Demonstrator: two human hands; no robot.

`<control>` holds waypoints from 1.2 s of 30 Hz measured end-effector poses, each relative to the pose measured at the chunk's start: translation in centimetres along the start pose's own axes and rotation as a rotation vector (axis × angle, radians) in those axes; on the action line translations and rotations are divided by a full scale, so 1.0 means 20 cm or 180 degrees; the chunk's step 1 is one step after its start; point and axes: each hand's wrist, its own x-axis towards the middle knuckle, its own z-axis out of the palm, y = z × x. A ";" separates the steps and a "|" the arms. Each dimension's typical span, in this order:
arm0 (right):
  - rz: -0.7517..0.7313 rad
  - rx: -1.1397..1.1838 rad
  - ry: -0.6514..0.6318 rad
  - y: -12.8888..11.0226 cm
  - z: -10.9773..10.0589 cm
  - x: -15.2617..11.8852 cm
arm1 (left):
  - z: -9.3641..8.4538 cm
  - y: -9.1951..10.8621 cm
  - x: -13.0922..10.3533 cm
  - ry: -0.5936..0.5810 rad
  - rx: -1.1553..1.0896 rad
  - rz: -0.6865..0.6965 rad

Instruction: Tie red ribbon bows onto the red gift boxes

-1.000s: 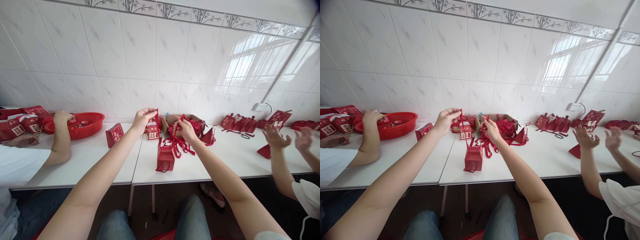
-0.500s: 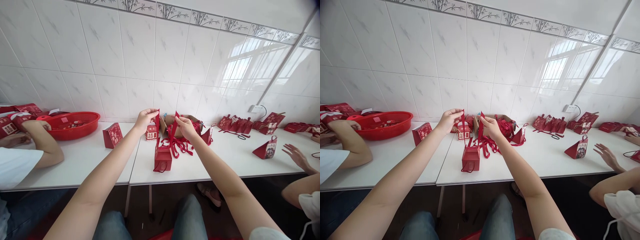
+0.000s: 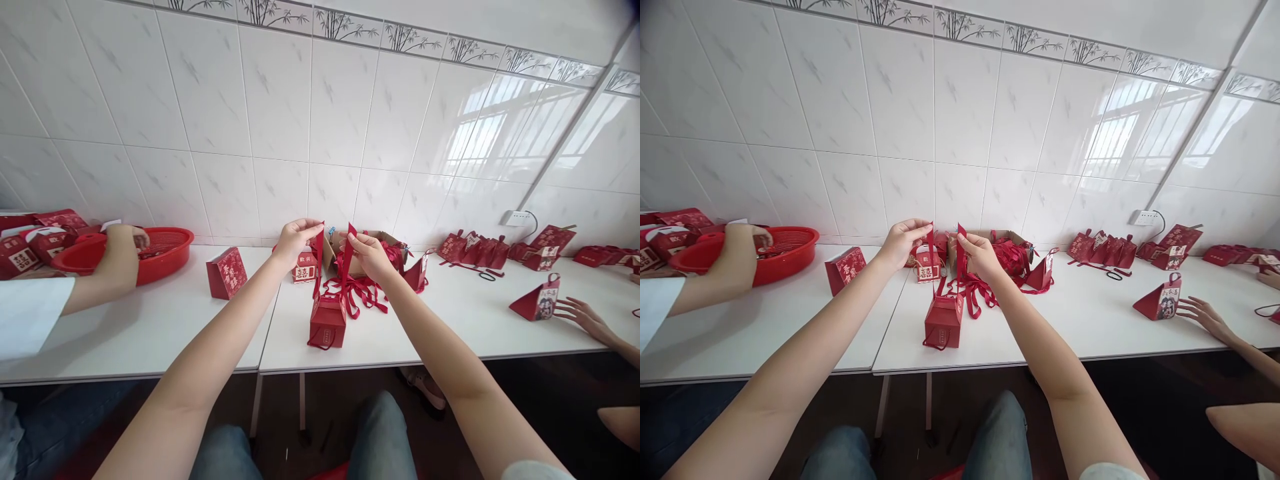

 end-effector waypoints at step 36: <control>-0.0095 -0.0630 -0.0521 -0.04 0.00 0.03 | 0.08 -0.01 0.01 -0.0509 0.0659 0.0265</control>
